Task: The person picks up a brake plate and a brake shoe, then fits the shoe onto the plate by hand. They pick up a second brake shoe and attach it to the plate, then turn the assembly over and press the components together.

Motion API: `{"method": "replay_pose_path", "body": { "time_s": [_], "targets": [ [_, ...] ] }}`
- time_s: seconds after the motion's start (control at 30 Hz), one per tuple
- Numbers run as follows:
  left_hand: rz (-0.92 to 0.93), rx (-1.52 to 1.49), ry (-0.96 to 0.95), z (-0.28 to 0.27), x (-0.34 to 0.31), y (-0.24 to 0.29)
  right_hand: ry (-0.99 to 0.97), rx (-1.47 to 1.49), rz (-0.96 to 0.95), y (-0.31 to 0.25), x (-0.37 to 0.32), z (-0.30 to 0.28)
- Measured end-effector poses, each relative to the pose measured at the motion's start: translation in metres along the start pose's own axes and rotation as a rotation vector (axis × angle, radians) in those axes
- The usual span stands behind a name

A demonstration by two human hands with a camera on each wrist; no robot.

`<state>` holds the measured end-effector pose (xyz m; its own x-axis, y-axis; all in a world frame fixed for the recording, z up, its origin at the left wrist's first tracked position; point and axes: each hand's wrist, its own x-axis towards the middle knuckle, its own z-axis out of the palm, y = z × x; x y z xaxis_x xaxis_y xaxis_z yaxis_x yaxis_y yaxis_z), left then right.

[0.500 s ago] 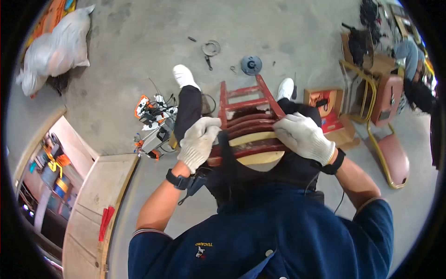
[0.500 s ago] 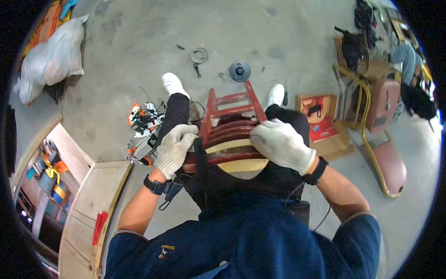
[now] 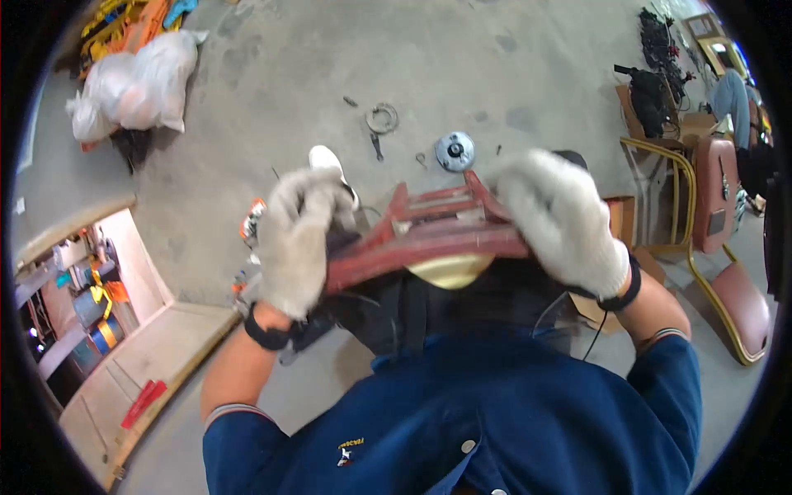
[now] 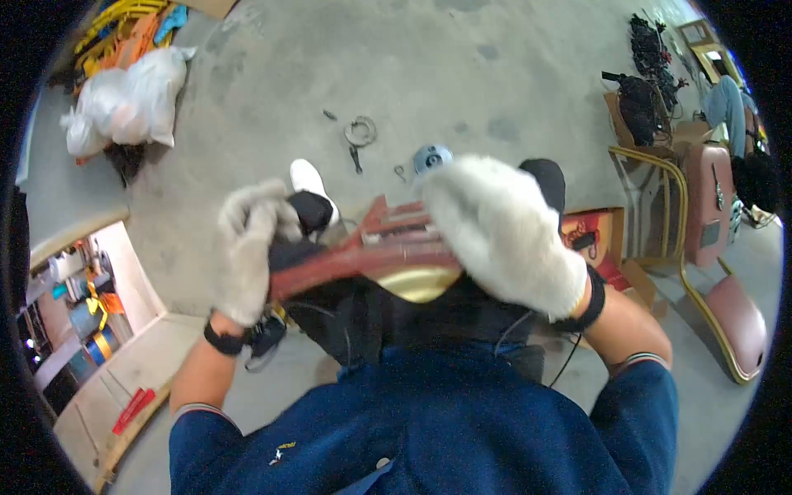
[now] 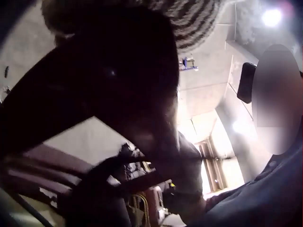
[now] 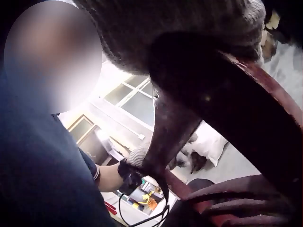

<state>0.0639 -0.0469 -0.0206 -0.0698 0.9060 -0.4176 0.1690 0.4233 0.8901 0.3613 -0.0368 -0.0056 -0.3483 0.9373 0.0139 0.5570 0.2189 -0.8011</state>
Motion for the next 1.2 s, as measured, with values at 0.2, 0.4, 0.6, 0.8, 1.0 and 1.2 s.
{"method": "replay_pose_path", "body": {
  "time_s": [0.2,0.4,0.6,0.8,1.0,1.2],
  "targets": [
    [0.122,0.126,-0.021,-0.005,-0.001,0.007,-0.007,-0.037,0.161,-0.017,0.002,0.0],
    [0.15,0.061,-0.055,-0.006,0.0,0.0,0.083,-0.064,0.199,-0.01,-0.006,0.009],
    [0.196,0.015,-0.075,-0.008,0.01,-0.012,0.129,-0.1,0.241,-0.008,-0.005,0.012],
    [0.236,0.067,-0.076,-0.01,0.01,-0.012,0.12,-0.003,0.23,-0.002,-0.004,0.014],
    [0.297,0.091,-0.109,-0.016,0.009,-0.012,0.135,0.247,0.25,-0.004,-0.007,0.014],
    [0.277,-0.008,0.041,-0.074,0.044,-0.023,0.026,0.32,0.311,-0.005,-0.006,0.007]
  ]
}}
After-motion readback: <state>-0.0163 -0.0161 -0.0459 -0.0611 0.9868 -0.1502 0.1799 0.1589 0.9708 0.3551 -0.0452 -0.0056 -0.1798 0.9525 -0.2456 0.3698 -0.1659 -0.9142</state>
